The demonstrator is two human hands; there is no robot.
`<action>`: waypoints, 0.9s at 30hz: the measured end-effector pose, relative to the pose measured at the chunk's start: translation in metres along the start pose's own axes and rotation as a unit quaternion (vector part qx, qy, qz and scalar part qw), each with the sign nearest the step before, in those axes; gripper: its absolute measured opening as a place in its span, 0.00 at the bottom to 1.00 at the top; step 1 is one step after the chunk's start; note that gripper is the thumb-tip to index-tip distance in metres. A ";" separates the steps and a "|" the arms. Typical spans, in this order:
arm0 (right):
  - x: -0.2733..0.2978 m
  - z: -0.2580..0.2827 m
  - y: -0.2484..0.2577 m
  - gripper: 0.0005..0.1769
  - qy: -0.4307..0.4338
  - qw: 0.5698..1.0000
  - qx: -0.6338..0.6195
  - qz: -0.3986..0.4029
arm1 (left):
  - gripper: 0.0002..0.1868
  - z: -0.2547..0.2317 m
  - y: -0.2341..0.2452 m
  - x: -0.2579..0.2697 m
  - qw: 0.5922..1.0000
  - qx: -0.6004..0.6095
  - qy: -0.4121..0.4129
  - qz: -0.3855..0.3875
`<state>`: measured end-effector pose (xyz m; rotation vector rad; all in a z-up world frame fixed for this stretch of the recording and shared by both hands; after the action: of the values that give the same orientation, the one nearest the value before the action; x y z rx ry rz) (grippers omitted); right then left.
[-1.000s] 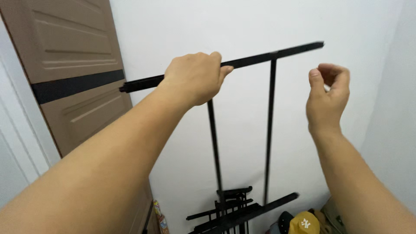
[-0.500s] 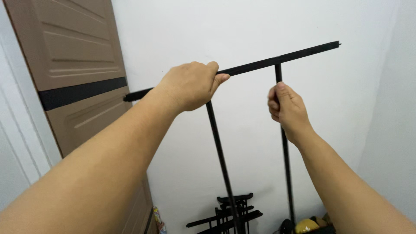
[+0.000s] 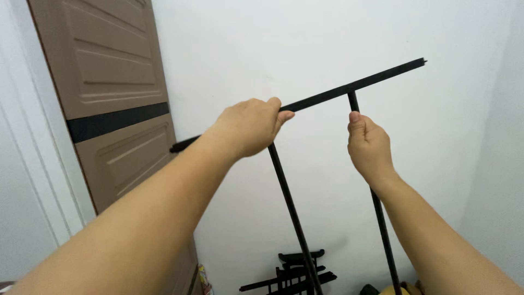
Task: The person assembles a black metal frame by connecting multiple tubular rods. They repeatedly pick up rods from a pile on the floor, align them into rectangular or ladder-like structures, and then disassemble them to repeat the process with different configurations.
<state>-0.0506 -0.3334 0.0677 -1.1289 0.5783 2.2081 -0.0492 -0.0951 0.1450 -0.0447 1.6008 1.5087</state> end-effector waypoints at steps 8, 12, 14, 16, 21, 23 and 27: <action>-0.001 -0.040 -0.011 0.24 -0.094 0.993 -0.005 0.073 | 0.26 0.004 -0.001 0.014 0.993 0.045 0.107 -0.001; 0.008 -0.111 0.023 0.34 -0.111 0.993 0.034 -0.033 | 0.25 0.053 -0.006 0.027 0.968 0.083 0.235 -0.021; 0.018 -0.148 0.053 0.37 -0.108 0.983 0.100 -0.107 | 0.27 0.090 -0.013 0.043 0.952 0.097 0.284 -0.063; 0.036 -0.184 0.078 0.40 -0.183 0.950 0.233 -0.102 | 0.29 0.123 -0.031 0.056 0.933 0.128 0.328 -0.074; 0.042 -0.226 0.080 0.42 -0.322 0.941 0.096 -0.035 | 0.36 0.184 -0.070 0.074 0.917 0.153 0.364 -0.057; 0.037 -0.217 0.074 0.39 -0.349 0.936 0.047 -0.013 | 0.37 0.202 -0.083 0.079 0.900 0.190 0.388 -0.052; 0.023 -0.195 0.071 0.30 -0.389 0.921 -0.002 0.025 | 0.37 0.221 -0.110 0.095 0.831 0.311 0.460 0.023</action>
<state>0.0028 -0.4972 -0.0503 -0.1650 0.2488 2.4454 0.0835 0.1066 0.0365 -0.4226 2.8218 0.9284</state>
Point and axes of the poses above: each hand's wrist, its own x-axis away from the middle knuckle, its own y-axis out of the back of the hand, z = x × y, the point moved 6 cm from there along -x, towards the middle knuckle, and after that the axes turned 4 degrees about -x, right-handed, at the moved point
